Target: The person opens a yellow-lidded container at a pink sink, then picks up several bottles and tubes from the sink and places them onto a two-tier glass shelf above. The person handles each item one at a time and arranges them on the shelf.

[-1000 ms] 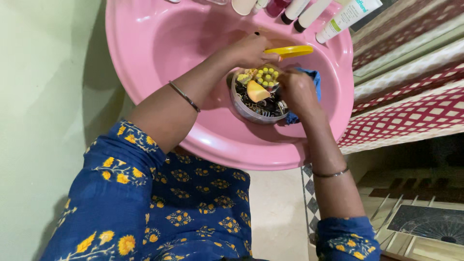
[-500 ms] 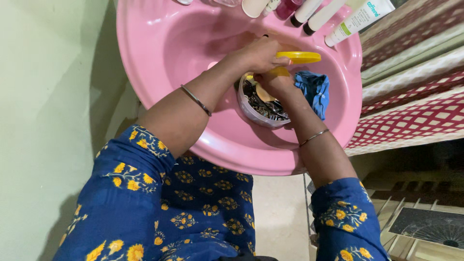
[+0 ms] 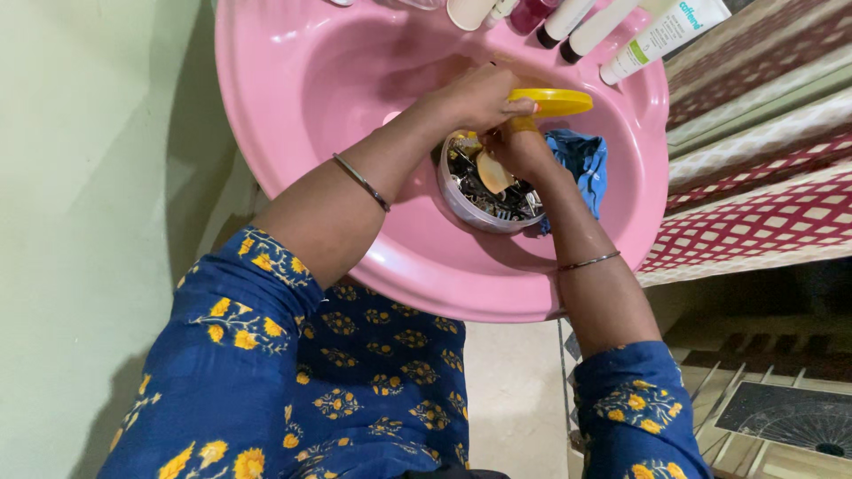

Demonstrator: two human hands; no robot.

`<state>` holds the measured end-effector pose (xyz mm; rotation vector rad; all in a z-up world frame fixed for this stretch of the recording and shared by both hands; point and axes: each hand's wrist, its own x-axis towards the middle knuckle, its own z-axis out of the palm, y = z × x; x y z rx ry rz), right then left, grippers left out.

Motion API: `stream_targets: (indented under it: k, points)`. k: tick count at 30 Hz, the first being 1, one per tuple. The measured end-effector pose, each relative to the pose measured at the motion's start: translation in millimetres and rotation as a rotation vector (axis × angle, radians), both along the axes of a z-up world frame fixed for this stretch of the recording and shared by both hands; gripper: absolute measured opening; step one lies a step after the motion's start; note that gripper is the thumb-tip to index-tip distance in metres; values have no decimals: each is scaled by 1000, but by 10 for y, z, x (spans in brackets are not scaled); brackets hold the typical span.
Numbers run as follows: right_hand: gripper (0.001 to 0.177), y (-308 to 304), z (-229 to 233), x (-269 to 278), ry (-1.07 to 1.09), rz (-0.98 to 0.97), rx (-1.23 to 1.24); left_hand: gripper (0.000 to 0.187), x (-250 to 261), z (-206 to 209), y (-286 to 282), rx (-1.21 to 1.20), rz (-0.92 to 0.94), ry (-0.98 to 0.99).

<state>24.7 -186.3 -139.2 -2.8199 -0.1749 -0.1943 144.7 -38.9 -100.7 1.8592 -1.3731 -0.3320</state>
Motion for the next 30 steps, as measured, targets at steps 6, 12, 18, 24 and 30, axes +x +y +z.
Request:
stream_targets:
  k: [6, 12, 18, 24, 30]
  points:
    - [21, 60, 61, -30, 28, -109, 67, 56, 22, -67, -50, -86, 42, -33]
    - [13, 36, 239, -170, 124, -85, -23, 55, 26, -82, -69, -91, 5, -39]
    - [12, 6, 184, -187, 95, -178, -216, 57, 25, -83, -75, -81, -2, -82]
    - [13, 49, 167, -145, 144, -146, -238, 57, 18, -75, -58, -127, -2, -82]
    - [25, 97, 122, -64, 22, -12, -171, 56, 9, -59, -51, -53, 6, -35]
